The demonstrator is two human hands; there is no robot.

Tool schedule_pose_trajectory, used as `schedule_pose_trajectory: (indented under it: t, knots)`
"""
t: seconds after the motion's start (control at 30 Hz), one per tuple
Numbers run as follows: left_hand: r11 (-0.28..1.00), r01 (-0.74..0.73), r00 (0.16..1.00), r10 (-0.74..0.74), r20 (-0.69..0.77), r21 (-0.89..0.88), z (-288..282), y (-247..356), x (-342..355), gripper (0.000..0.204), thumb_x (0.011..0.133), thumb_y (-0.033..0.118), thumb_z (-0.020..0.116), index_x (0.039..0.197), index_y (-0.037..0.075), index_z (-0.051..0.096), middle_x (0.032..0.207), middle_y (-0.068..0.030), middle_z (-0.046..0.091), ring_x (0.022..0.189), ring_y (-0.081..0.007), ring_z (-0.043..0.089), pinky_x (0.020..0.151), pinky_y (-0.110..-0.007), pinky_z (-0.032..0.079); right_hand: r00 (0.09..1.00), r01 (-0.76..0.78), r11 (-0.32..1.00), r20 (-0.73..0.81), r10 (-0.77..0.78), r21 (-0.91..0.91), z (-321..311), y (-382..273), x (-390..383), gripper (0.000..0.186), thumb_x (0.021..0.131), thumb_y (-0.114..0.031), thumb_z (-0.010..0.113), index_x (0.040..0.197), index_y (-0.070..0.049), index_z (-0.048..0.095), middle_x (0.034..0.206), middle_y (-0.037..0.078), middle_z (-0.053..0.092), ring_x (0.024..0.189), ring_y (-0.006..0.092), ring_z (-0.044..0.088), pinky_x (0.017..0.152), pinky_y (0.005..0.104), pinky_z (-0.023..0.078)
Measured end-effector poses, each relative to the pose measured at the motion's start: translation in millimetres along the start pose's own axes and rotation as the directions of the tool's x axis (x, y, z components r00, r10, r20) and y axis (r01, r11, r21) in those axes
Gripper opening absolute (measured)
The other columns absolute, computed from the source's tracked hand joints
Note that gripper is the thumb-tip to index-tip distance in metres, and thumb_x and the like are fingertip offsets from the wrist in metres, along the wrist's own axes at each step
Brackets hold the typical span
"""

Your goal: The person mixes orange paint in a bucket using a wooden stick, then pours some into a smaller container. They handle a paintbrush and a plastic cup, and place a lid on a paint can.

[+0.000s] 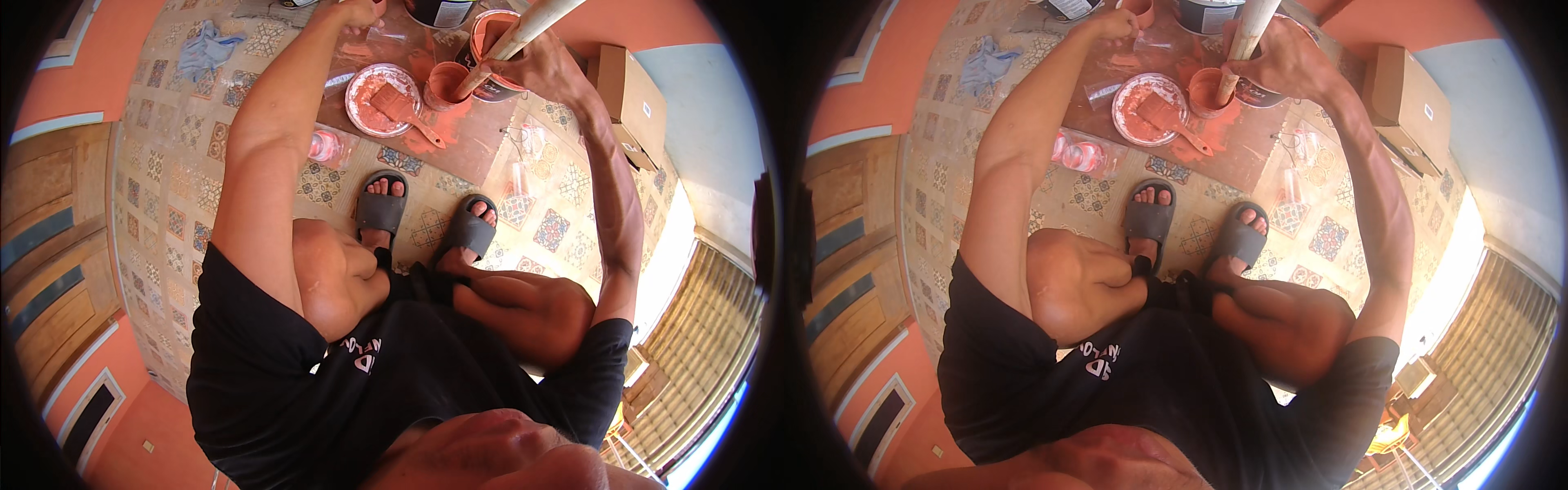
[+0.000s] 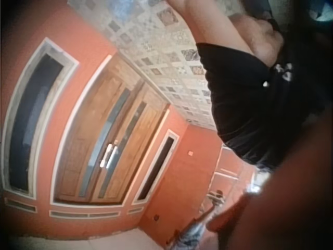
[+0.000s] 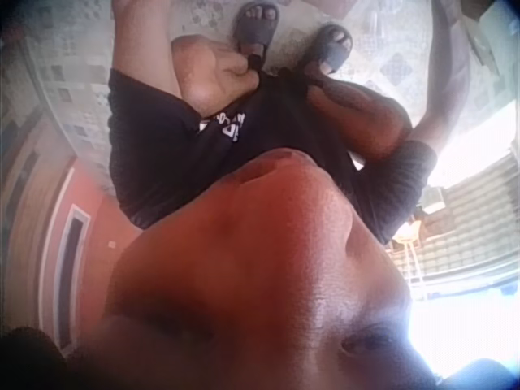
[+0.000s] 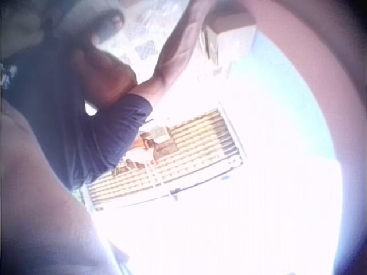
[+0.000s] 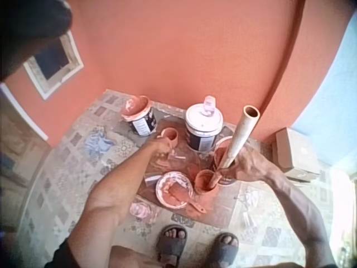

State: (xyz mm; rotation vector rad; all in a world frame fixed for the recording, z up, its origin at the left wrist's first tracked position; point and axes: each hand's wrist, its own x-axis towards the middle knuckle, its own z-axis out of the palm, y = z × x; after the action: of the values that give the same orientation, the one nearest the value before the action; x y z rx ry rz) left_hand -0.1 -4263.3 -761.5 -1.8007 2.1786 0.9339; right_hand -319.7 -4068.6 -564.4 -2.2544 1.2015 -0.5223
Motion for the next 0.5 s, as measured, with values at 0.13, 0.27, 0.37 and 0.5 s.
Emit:
schedule_pose_trajectory:
  t: [0.13, 0.27, 0.37, 0.5]
  knots:
    - [0.998, -0.026, 0.994, 0.032, 0.109, -0.056, -5.9, -3.5, -0.9, 0.035, 0.094, 0.044, 0.072, 0.112, 0.015, 0.068, 0.108, -0.0038, 0.068, 0.083, -0.0169, 0.07, 0.07, -0.037, 0.057, 1.0, 0.002, 0.995, -0.019, 0.0, 0.095, 2.7, 1.1, -2.6, 0.022, 0.09, -0.018, 0.078, 0.105, -0.003, 0.07, 0.091, 0.007, 0.071, 0.083, 0.0185, 0.065, 0.079, 0.0339, 0.054]
    - [0.997, -0.052, 0.99, 0.059, 0.127, -0.059, -6.7, -8.0, 1.1, 0.03, 0.096, 0.041, 0.068, 0.114, 0.018, 0.07, 0.108, -0.003, 0.068, 0.083, -0.0167, 0.07, 0.07, -0.037, 0.058, 0.997, -0.028, 0.997, -0.068, 0.023, -0.073, 4.3, 0.8, -5.2, 0.028, 0.091, -0.024, 0.079, 0.108, -0.004, 0.071, 0.093, 0.008, 0.07, 0.084, 0.0195, 0.065, 0.082, 0.0348, 0.054]
    - [0.996, -0.059, 0.992, 0.065, 0.111, -0.06, -4.6, -10.5, 3.0, 0.027, 0.097, 0.039, 0.066, 0.116, 0.02, 0.072, 0.106, -0.0025, 0.068, 0.082, -0.0167, 0.07, 0.07, -0.037, 0.058, 0.999, -0.038, 0.996, -0.027, 0.04, 0.085, 4.9, 0.3, -5.0, 0.035, 0.086, -0.025, 0.083, 0.111, -0.005, 0.07, 0.096, 0.011, 0.072, 0.088, 0.0228, 0.068, 0.085, 0.0384, 0.055]
    - [0.996, -0.062, 0.991, 0.069, 0.118, -0.06, -4.1, -10.7, 2.4, 0.026, 0.097, 0.037, 0.064, 0.117, 0.021, 0.072, 0.107, -0.0022, 0.069, 0.082, -0.0166, 0.07, 0.07, -0.038, 0.058, 0.998, -0.04, 0.996, -0.058, 0.035, -0.079, 4.2, -0.2, -3.3, 0.03, 0.088, -0.022, 0.082, 0.108, -0.004, 0.07, 0.095, 0.009, 0.071, 0.085, 0.0227, 0.066, 0.081, 0.0378, 0.054]
